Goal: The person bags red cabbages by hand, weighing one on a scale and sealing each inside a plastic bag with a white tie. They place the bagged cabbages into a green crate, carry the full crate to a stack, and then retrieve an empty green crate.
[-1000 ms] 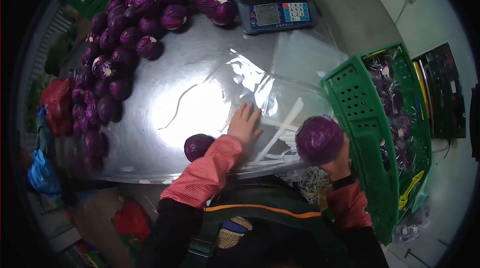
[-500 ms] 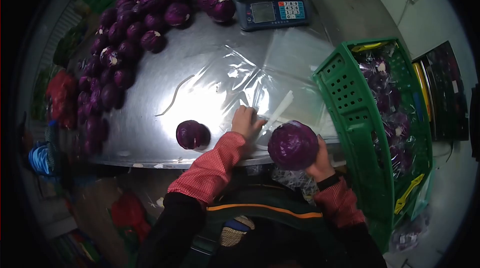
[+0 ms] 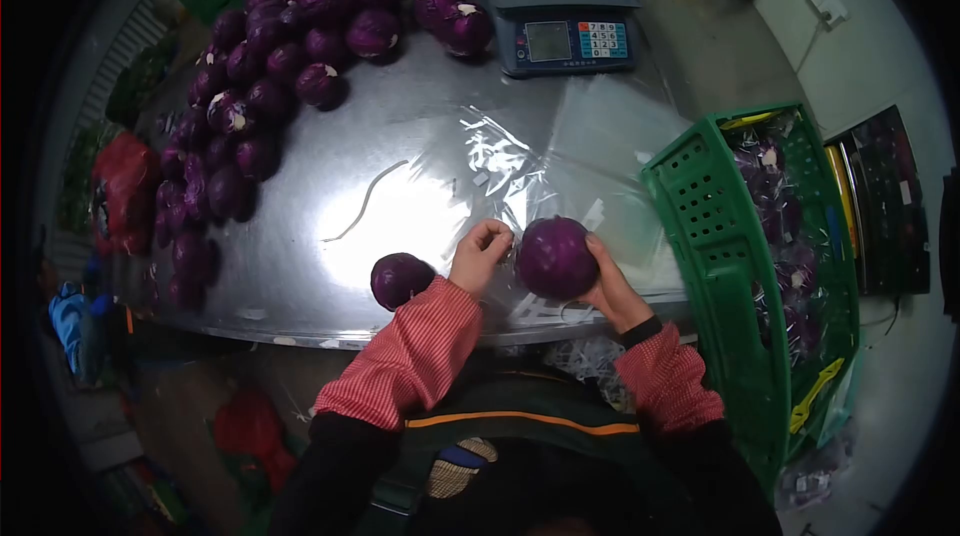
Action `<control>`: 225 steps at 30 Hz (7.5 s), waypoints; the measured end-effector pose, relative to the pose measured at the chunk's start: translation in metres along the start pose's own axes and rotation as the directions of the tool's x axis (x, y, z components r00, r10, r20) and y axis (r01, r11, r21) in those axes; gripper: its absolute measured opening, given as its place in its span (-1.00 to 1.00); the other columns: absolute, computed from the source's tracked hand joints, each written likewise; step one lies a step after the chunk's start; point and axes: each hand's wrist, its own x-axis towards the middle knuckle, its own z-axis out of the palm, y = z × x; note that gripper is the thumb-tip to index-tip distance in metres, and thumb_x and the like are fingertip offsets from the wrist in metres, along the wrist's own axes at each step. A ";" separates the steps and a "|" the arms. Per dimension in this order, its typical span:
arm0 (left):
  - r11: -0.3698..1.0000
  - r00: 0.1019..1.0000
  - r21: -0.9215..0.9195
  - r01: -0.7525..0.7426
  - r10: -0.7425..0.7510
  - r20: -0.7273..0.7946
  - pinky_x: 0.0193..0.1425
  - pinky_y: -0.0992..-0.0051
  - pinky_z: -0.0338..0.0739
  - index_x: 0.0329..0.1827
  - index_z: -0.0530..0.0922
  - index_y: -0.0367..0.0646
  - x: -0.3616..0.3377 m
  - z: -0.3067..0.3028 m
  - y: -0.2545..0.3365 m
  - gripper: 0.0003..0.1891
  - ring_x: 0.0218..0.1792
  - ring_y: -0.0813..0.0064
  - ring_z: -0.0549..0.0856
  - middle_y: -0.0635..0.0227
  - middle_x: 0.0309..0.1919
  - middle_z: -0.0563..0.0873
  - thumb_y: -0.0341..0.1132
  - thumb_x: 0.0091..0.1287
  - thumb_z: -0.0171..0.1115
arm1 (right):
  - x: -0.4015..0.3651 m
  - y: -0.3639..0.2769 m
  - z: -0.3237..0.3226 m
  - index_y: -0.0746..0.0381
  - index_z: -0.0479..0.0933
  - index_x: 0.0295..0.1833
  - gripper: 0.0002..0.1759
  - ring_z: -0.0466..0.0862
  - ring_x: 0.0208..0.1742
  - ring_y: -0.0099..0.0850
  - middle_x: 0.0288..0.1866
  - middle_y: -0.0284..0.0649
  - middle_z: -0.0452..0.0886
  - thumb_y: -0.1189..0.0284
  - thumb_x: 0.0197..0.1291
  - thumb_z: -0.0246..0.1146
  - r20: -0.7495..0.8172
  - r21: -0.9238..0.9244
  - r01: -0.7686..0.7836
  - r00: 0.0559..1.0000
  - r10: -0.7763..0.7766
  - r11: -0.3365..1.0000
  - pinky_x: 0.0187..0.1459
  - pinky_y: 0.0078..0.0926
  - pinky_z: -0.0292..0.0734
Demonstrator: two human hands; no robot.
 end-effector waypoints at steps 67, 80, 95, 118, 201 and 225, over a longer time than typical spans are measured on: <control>0.895 0.875 -0.182 0.407 -0.439 -0.205 -0.37 0.65 0.50 -0.30 0.50 -0.04 -0.222 -0.013 0.069 -0.83 -0.51 0.69 0.55 0.52 -0.50 0.62 -0.18 0.42 0.16 | -0.072 0.038 0.133 0.24 0.52 -0.23 -0.79 0.55 -0.41 -0.27 -0.46 -0.23 0.49 0.42 0.05 0.35 0.581 -0.786 0.584 0.810 -0.078 0.202 -0.38 -0.35 0.41; 0.905 0.883 -0.201 0.375 -0.415 -0.220 -0.43 0.69 0.34 -0.35 0.53 -0.06 -0.221 -0.024 0.067 -0.80 -0.55 0.75 0.44 0.60 -0.57 0.51 -0.17 0.38 0.21 | -0.048 0.068 0.132 0.29 0.44 -0.42 -0.77 0.39 -0.54 -0.55 -0.57 -0.32 0.42 0.46 0.03 0.38 0.557 -0.684 0.472 0.830 -0.020 0.556 -0.47 -0.53 0.32; 0.870 0.892 -0.366 0.331 -0.415 -0.179 -0.42 0.60 0.30 -0.46 0.42 -0.08 -0.215 -0.043 0.069 -0.75 -0.56 0.66 0.38 0.53 -0.62 0.42 -0.22 0.37 0.16 | -0.231 0.007 -0.140 0.22 0.56 -0.36 -0.74 0.65 -0.39 -0.07 -0.49 -0.06 0.59 0.32 -0.14 0.41 -0.062 -0.776 -0.108 0.994 -0.095 -0.622 -0.37 -0.15 0.54; 0.934 0.770 0.143 -0.327 0.351 -0.532 -0.20 0.62 0.42 -0.19 0.50 -0.24 -0.074 -0.067 0.111 -0.89 -0.36 0.64 0.52 0.43 -0.34 0.55 -0.37 0.39 0.17 | 0.072 -0.034 0.073 0.30 0.44 -0.27 -0.79 0.54 -0.24 -0.47 -0.36 -0.32 0.51 0.38 0.38 0.06 0.164 -0.310 0.529 0.848 -0.504 0.790 -0.04 -0.51 0.43; 0.536 0.314 0.011 -0.844 0.478 0.820 -0.13 0.22 0.50 -0.20 0.66 -0.13 -0.024 0.300 0.106 -0.78 -0.16 0.12 0.60 0.06 -0.29 0.61 -0.25 0.15 0.22 | -0.274 -0.116 -0.213 0.16 0.56 -0.25 -0.59 0.66 -0.40 -0.07 -0.39 0.00 0.65 0.03 0.28 0.08 -0.389 -0.589 -0.591 0.805 -0.448 -0.551 -0.38 -0.15 0.55; 0.806 -0.108 0.588 -0.062 0.581 -0.807 0.18 0.36 0.38 0.28 0.41 -0.20 -0.009 -0.460 0.146 -0.52 0.00 0.35 0.54 0.15 -0.03 0.58 -0.13 0.38 0.11 | 0.293 0.024 0.316 0.26 0.43 0.12 -0.53 0.64 -0.46 -0.33 -0.47 -0.13 0.61 0.12 0.30 0.16 0.499 -0.852 0.455 0.855 0.141 0.259 -0.41 -0.43 0.51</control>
